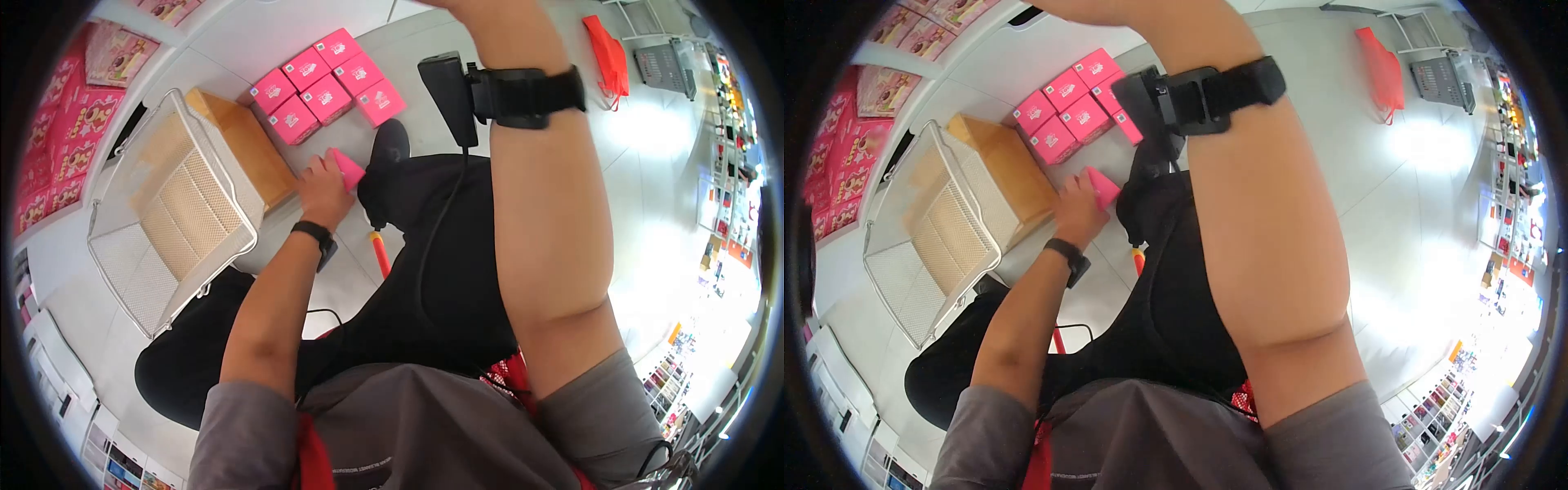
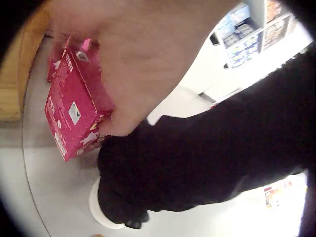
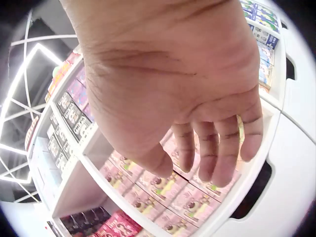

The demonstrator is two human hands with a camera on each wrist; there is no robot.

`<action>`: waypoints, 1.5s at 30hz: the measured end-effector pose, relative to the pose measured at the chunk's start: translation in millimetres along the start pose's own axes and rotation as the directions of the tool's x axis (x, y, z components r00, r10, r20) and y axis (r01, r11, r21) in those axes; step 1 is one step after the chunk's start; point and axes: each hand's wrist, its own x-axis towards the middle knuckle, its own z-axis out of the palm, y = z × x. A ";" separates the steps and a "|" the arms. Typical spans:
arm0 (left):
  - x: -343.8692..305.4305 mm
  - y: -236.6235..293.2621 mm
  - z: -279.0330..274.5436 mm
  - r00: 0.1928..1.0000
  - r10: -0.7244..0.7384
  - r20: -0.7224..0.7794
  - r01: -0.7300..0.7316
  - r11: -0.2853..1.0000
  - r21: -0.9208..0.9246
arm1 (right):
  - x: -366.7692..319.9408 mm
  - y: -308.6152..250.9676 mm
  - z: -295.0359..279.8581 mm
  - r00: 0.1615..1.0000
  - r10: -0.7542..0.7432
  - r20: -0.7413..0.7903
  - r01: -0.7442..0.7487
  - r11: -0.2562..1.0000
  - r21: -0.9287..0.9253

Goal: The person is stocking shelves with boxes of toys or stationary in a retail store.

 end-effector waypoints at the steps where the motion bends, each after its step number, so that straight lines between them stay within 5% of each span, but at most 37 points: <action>1: -14.4 4.8 -15.1 0.999 0.047 -0.005 -0.047 0.999 -0.011 | 2.6 28.0 15.7 0.998 -0.035 0.045 0.038 0.998 -0.060; 3: -45.3 13.8 -50.2 0.986 0.142 -0.084 -0.147 0.987 -0.060 | 4.0 57.0 50.1 0.980 0.077 0.182 -0.035 0.974 -0.224; 5: -69.7 9.1 -83.3 0.972 0.219 -0.084 -0.227 0.969 -0.098 | -13.7 58.5 57.0 0.823 0.411 0.391 -0.348 0.910 -0.225; 7: -94.4 3.9 -110.4 0.952 0.296 -0.080 -0.305 0.942 -0.144 | -20.5 114.2 102.3 0.686 0.560 0.464 -0.437 0.827 -0.353; 11: -141.4 -1.6 -172.7 0.912 0.409 -0.028 -0.402 0.878 -0.260 | -77.5 191.8 189.7 0.620 0.759 0.200 -0.526 0.591 -0.611; 13: -163.9 -8.0 -193.1 0.878 0.478 -0.008 -0.462 0.844 -0.273 | -96.9 225.1 217.7 0.742 0.607 0.286 -0.275 0.664 -0.695; 15: -182.8 -19.2 -218.4 0.857 0.514 0.019 -0.495 0.834 -0.245 | -114.3 184.0 223.7 0.835 0.507 0.213 -0.374 0.808 -0.456; 17: -205.6 -22.1 -259.7 0.870 0.486 0.089 -0.441 0.845 -0.303 | -132.9 208.6 250.0 0.589 0.775 0.227 -0.604 0.610 -0.513; 22: -230.7 -47.0 -335.1 0.878 0.479 0.017 -0.440 0.819 -0.369 | -110.6 189.0 230.8 0.530 0.836 0.144 -0.639 0.505 -0.580; 26: -256.3 -42.2 -372.3 0.870 0.464 -0.167 -0.492 0.799 -0.346 | -79.9 182.9 186.0 0.467 0.842 0.272 -0.579 0.523 -0.625; 30: -268.6 -47.3 -419.1 0.844 0.409 -0.347 -0.499 0.836 -0.229 | -45.6 132.7 114.8 0.518 0.775 0.363 -0.496 0.618 -0.610; 31: -269.7 -52.1 -430.9 0.821 0.396 -0.411 -0.497 0.851 -0.171 | -46.7 112.0 97.9 0.610 0.744 0.272 -0.510 0.632 -0.584; 34: -253.8 -75.1 -473.2 0.720 0.395 -0.570 -0.493 0.870 -0.022 | -40.2 47.0 37.7 0.629 0.719 0.295 -0.577 0.686 -0.443; 37: -223.1 -110.5 -516.3 0.685 0.357 -0.635 -0.338 0.928 0.156 | -57.2 -85.6 -29.8 0.675 0.686 0.271 -0.625 0.727 -0.284; 40: -192.3 -138.7 -550.9 0.702 0.290 -0.651 -0.121 0.949 0.291 | -74.4 -146.7 -62.6 0.805 0.476 0.354 -0.443 0.879 -0.176; 43: -156.3 -175.4 -564.7 0.746 0.205 -0.634 0.014 0.946 0.323 | -90.1 -193.8 -67.3 0.795 0.276 0.540 -0.428 0.886 0.179; 45: -137.9 -193.6 -569.9 0.777 0.158 -0.609 0.076 0.937 0.340 | -91.9 -170.1 -38.5 0.735 0.121 0.667 -0.463 0.808 0.364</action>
